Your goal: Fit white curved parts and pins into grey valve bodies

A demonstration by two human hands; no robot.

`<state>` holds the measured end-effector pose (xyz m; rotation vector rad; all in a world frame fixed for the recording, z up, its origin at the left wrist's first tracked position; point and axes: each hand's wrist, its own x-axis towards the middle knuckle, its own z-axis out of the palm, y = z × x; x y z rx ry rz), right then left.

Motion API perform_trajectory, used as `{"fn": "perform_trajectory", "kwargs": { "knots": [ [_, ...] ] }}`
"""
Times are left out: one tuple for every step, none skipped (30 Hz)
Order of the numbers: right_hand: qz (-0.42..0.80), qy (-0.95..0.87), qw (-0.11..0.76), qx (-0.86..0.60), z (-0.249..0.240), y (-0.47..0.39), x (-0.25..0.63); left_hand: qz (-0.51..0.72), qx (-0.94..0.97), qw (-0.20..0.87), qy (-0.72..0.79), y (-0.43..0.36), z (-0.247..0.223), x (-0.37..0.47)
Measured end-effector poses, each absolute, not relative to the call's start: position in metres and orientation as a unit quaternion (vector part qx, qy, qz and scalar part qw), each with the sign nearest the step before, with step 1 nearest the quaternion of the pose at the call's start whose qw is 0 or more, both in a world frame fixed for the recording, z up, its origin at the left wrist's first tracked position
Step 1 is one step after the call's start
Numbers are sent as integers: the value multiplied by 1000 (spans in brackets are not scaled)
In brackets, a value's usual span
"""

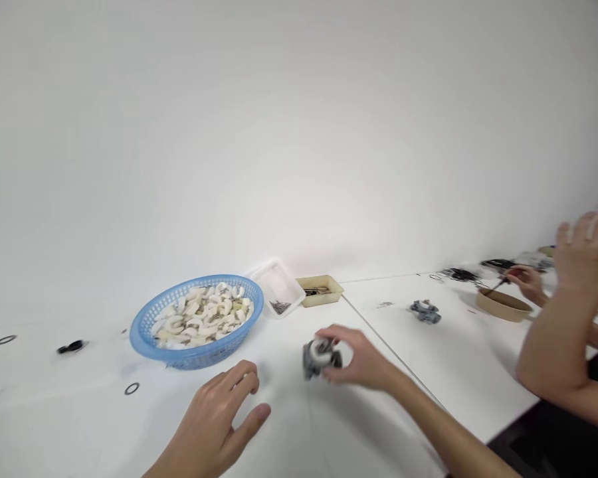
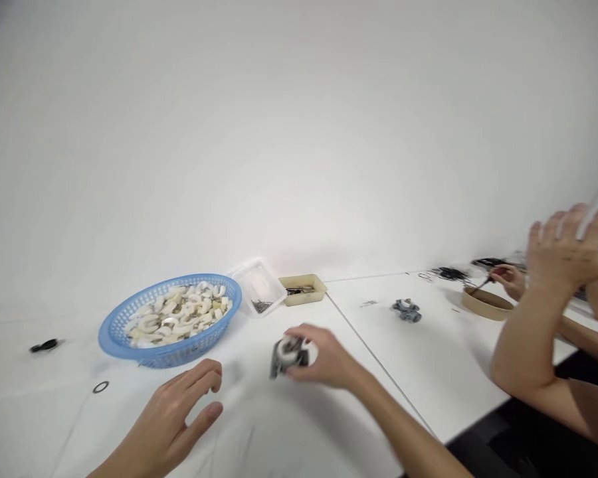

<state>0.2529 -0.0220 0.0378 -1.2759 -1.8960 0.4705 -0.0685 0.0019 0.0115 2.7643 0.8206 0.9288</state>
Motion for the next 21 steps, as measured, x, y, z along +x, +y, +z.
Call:
{"fn": "perform_trajectory", "kwargs": {
  "knots": [
    [152, -681, 421, -579, 42, -21, 282, 304, 914, 45, 264, 1, 10, -68],
    [118, -633, 441, -625, 46, -22, 314, 304, 917, 33, 255, 1, 8, -67],
    [89, -594, 453, -658, 49, -25, 346, 307, 919, 19, 247, 0, 7, -66],
    [58, -551, 465, -691, 51, -30, 378, 312, 920, 4, 239, -1, 5, -64],
    [26, -503, 472, -723, 51, -38, 407, 320, 918, -12, 233, -2, 4, -63],
    [2, -459, 473, -752, 51, -48, 434, 330, 916, -27, 226, -2, 3, -61],
    [-16, -418, 472, -776, 48, -60, 457, 342, 912, -43, 221, -3, 3, -60],
    [-28, -384, 469, -795, 44, -72, 476, 353, 908, -56, 217, -4, 3, -59],
    [-38, -352, 467, -810, 39, -83, 491, 364, 904, -67, 215, -4, 3, -58],
    [-43, -327, 465, -821, 32, -93, 503, 374, 899, -76, 214, -4, 2, -58],
    [-47, -308, 466, -828, 25, -102, 512, 380, 896, -83, 214, -4, 2, -58],
    [-50, -296, 467, -832, 18, -108, 519, 385, 893, -90, 214, -4, 2, -57],
    [-51, -289, 470, -833, 10, -111, 524, 388, 891, -96, 214, -4, 1, -57],
    [-52, -288, 472, -832, 4, -113, 528, 387, 891, -100, 215, -3, 0, -57],
    [-53, -291, 474, -830, -2, -112, 532, 386, 891, -102, 215, -2, -2, -58],
    [-52, -298, 475, -827, -6, -110, 535, 384, 891, -104, 218, -1, -5, -58],
    [-49, -306, 477, -823, -9, -107, 538, 384, 891, -106, 221, 0, -9, -58],
    [-46, -315, 478, -819, -12, -102, 541, 381, 891, -106, 224, 2, -13, -58],
    [-42, -324, 479, -815, -13, -98, 543, 376, 892, -104, 229, 4, -18, -58],
    [-38, -331, 480, -811, -14, -93, 546, 368, 895, -100, 233, 6, -23, -58],
    [-35, -337, 482, -808, -14, -88, 548, 358, 899, -96, 235, 8, -28, -59]
  ]
}}
